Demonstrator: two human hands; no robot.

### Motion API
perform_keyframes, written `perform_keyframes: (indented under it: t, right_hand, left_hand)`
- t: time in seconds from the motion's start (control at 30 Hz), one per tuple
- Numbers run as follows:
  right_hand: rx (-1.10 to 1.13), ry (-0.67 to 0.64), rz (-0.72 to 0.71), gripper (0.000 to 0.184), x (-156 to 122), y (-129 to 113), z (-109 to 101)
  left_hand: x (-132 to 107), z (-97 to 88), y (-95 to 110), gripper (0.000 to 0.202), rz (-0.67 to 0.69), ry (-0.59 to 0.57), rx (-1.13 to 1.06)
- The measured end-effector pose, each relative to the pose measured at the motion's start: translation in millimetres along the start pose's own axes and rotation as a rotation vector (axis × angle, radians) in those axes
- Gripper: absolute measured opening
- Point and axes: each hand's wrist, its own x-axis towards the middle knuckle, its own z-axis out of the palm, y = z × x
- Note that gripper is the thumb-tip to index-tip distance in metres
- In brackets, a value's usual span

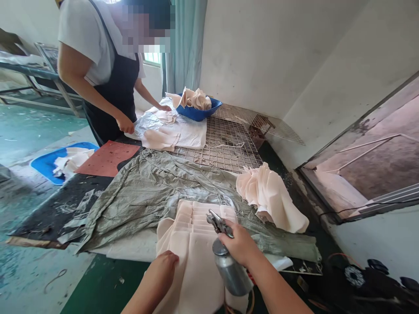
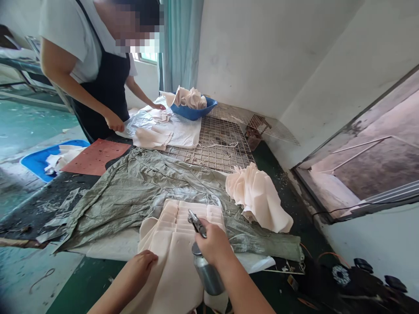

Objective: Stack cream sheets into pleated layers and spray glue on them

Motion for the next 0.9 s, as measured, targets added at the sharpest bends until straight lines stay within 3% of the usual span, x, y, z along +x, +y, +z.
perform_keyframes:
  t: [0.2,0.33,0.6,0.77,0.9]
  right_hand:
    - [0.022,-0.024,-0.074,0.038,20.9,-29.8,16.5]
    - [0.038,0.005,-0.051,0.035,25.5,-30.2,11.8]
    - [0.06,0.142,0.15,0.035,2.7,23.7,-21.1]
    - [0.072,0.234,0.294,0.036,-12.5,63.1,-38.2]
    - [0.073,0.251,0.317,0.036,-26.9,84.8,-44.7]
  left_hand:
    - [-2.1,6.3,-4.0,0.036,0.014,0.035,-0.009]
    - [-5.2,3.8,-1.9,0.037,0.002,0.031,-0.012]
    - [-4.0,-3.0,2.4,0.036,-0.029,0.024,-0.027]
    - [2.7,3.0,-7.1,0.035,-0.004,0.051,-0.01]
    - [8.6,8.9,-17.4,0.036,0.016,0.085,0.014]
